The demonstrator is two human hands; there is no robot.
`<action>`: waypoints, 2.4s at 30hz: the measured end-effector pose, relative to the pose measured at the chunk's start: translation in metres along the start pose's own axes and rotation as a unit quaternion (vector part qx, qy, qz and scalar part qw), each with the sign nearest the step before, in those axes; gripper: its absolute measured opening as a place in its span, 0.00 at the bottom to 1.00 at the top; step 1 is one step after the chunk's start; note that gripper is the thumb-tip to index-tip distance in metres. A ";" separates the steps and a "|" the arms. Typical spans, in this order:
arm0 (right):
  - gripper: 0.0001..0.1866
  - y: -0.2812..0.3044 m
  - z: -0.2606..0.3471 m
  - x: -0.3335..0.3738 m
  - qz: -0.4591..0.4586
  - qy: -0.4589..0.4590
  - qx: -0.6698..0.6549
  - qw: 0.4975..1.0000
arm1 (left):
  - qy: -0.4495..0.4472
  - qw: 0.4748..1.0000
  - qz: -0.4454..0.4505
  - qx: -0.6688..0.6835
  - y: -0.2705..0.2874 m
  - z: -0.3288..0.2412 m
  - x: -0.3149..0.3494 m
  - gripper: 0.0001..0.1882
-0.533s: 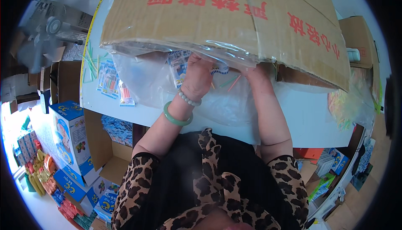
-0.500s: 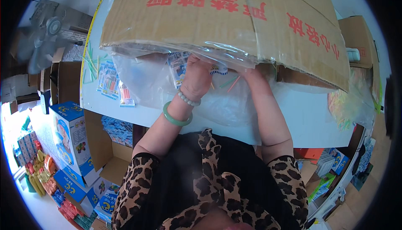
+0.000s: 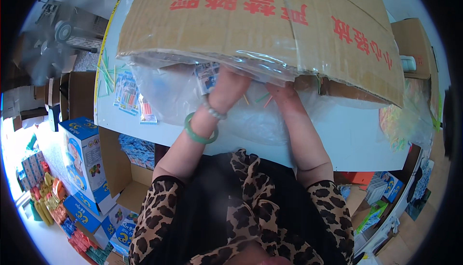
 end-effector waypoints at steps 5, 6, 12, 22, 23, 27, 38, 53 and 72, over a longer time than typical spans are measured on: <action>0.14 -0.001 -0.022 0.011 -0.115 -0.018 -0.212 0.970 | 0.059 0.989 -0.023 0.135 -0.021 -0.018 -0.008 0.06; 0.14 -0.013 -0.030 0.011 -0.115 -0.019 -0.212 0.970 | 0.067 0.990 0.025 0.121 -0.028 -0.019 -0.009 0.06; 0.10 0.001 -0.006 0.011 -0.169 0.024 -0.198 0.965 | 0.072 0.996 0.037 0.042 -0.034 -0.007 -0.007 0.06; 0.11 0.001 -0.008 0.001 -0.111 0.055 0.115 0.986 | 0.247 0.904 -0.017 0.348 0.013 0.013 0.019 0.08; 0.11 0.005 -0.004 0.002 -0.141 0.065 0.172 0.973 | 0.285 0.880 -0.018 0.379 0.010 0.020 0.025 0.09; 0.11 0.017 -0.011 0.003 -0.226 0.066 0.032 0.971 | 0.311 0.872 -0.020 0.378 0.011 0.028 0.039 0.11; 0.11 0.005 -0.029 0.003 -0.153 -0.022 -0.285 0.946 | 0.323 0.879 0.064 0.346 0.008 0.026 0.039 0.16; 0.07 0.041 -0.003 0.016 -0.189 0.049 -0.035 0.980 | 0.198 0.965 0.023 0.169 0.010 0.037 0.037 0.06; 0.10 0.074 0.042 0.016 -0.288 0.101 -0.448 0.840 | 0.301 0.923 0.161 0.178 0.006 0.012 0.034 0.09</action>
Point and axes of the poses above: each hand's wrist, its own x-axis away from the middle knuckle, its own y-axis out of the back of the hand, z = x × y, the point moved 8 cm from there along -x, towards the middle knuckle, and after that the axes turned 7 degrees about -x, right-handed, at the moved point
